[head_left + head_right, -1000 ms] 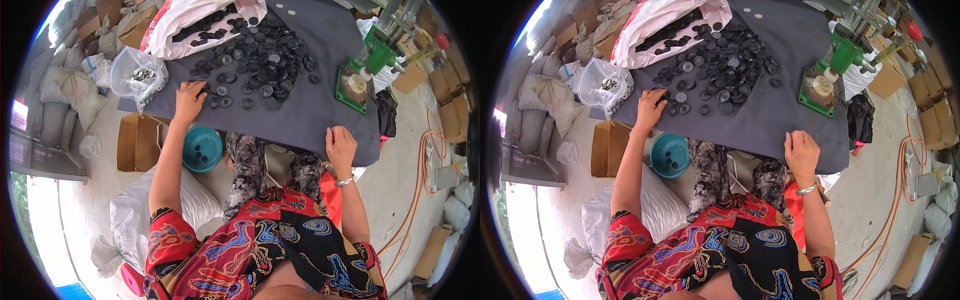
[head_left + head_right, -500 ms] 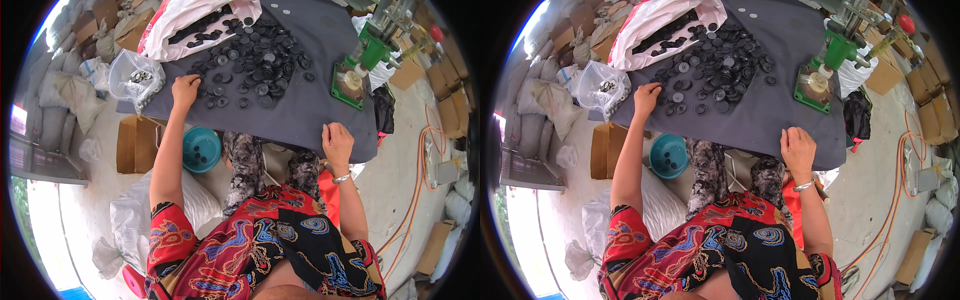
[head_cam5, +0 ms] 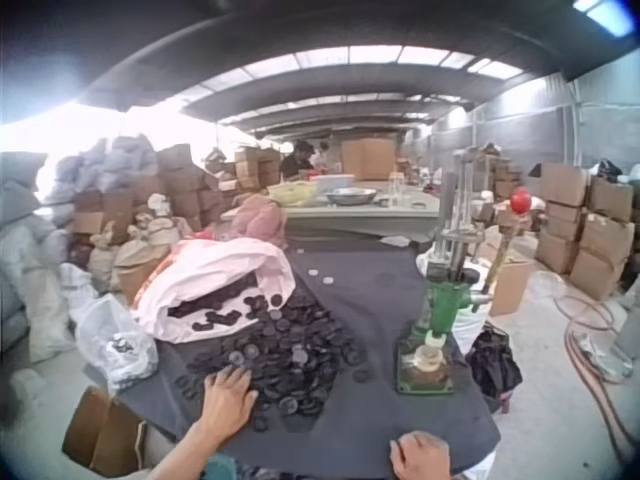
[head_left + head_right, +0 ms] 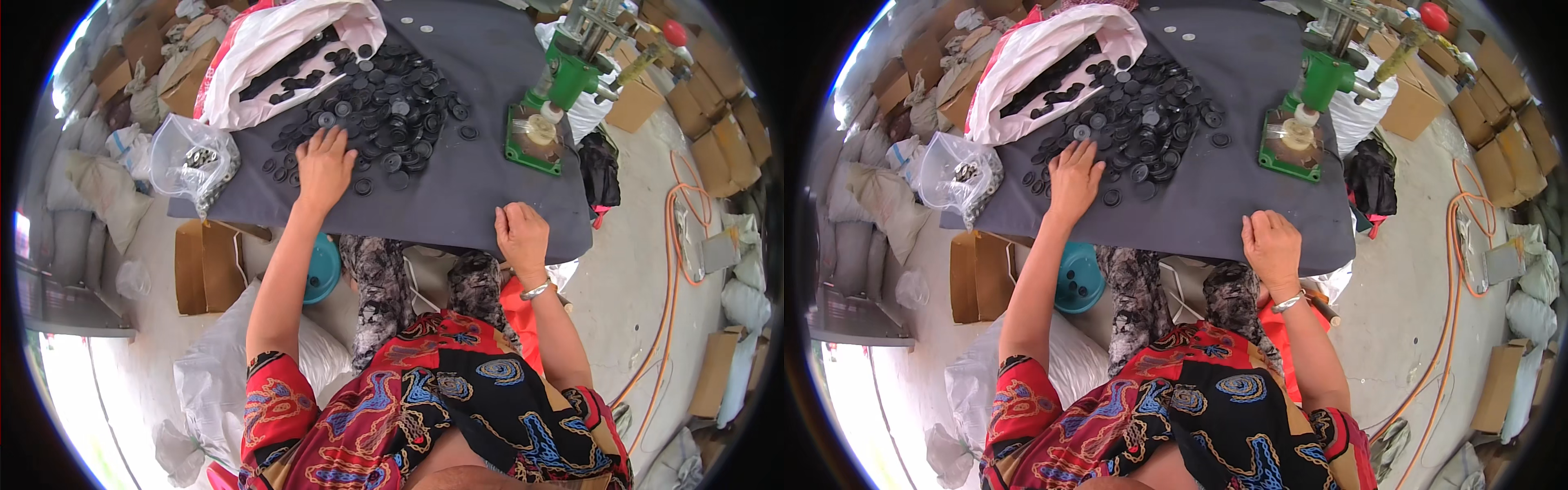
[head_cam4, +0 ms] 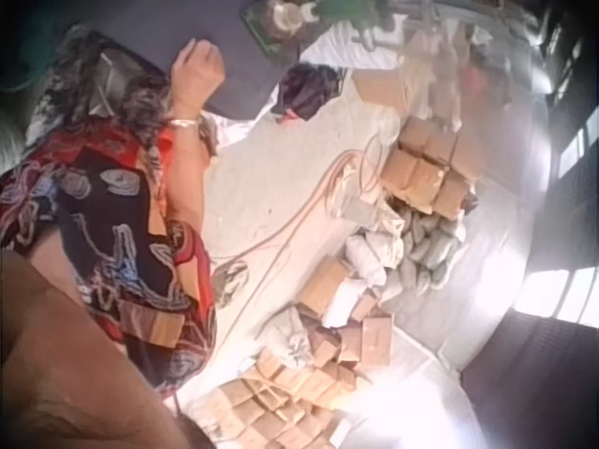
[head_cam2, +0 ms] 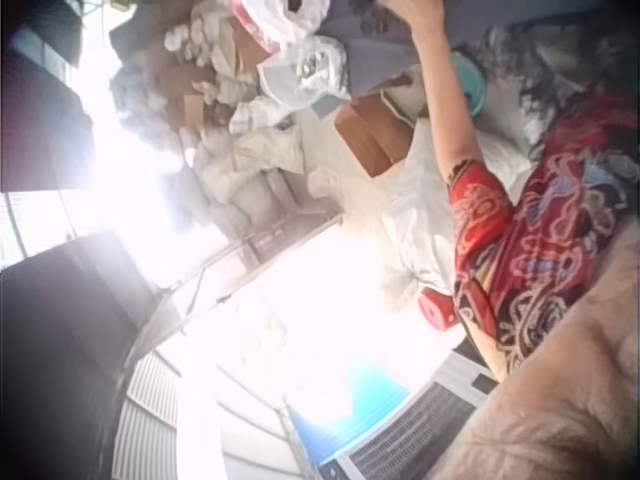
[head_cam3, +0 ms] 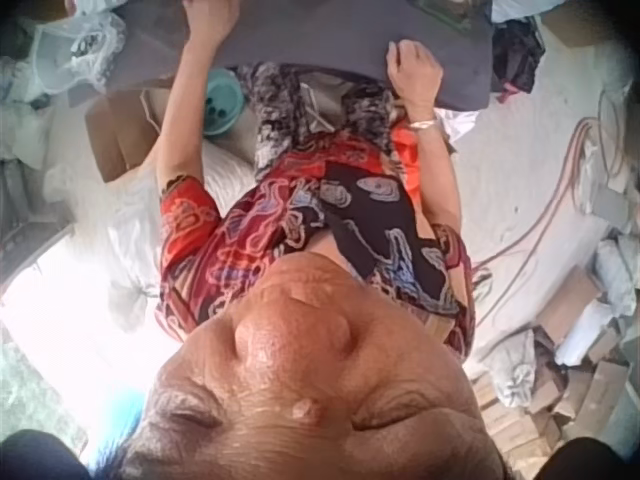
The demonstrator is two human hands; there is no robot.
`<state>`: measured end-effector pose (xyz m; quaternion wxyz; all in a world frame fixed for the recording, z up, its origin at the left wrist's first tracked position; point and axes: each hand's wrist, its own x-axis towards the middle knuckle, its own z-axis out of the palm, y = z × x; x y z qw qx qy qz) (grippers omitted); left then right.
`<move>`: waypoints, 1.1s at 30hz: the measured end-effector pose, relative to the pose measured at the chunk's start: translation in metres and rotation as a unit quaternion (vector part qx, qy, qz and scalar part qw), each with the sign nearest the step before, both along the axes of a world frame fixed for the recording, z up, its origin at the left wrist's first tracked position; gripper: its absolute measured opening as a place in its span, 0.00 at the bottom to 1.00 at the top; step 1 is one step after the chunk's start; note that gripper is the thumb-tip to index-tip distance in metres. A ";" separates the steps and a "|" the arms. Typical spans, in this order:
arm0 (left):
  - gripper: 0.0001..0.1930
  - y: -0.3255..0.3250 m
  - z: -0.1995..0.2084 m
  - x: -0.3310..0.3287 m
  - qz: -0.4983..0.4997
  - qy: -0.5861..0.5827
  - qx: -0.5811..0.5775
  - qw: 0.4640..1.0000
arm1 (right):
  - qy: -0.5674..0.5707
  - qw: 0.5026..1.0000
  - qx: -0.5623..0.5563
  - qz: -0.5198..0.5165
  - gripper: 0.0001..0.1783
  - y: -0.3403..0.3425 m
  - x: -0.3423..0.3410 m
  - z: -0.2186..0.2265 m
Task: The person arranges black circular rubber pieces on a gray mat and places small metal button parts on top of them. They handle the components one by one, picking up metal pieces from a plastic bag and positioning them onto the rubber bases.
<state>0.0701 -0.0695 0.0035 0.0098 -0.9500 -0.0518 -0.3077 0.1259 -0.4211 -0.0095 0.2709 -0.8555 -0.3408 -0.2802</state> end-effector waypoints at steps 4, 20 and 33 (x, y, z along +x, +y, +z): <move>0.27 -0.047 0.005 0.045 -0.086 0.094 -0.076 0.989 | 0.001 1.000 -0.022 -0.004 0.13 -0.001 0.001 0.002; 0.32 -0.080 0.014 0.220 -0.102 0.187 -0.095 0.972 | 0.001 1.000 -0.025 -0.014 0.14 -0.005 0.006 0.001; 0.35 -0.084 -0.005 0.061 -0.104 0.207 -0.015 0.973 | 0.003 1.000 -0.012 -0.013 0.12 -0.003 0.004 -0.006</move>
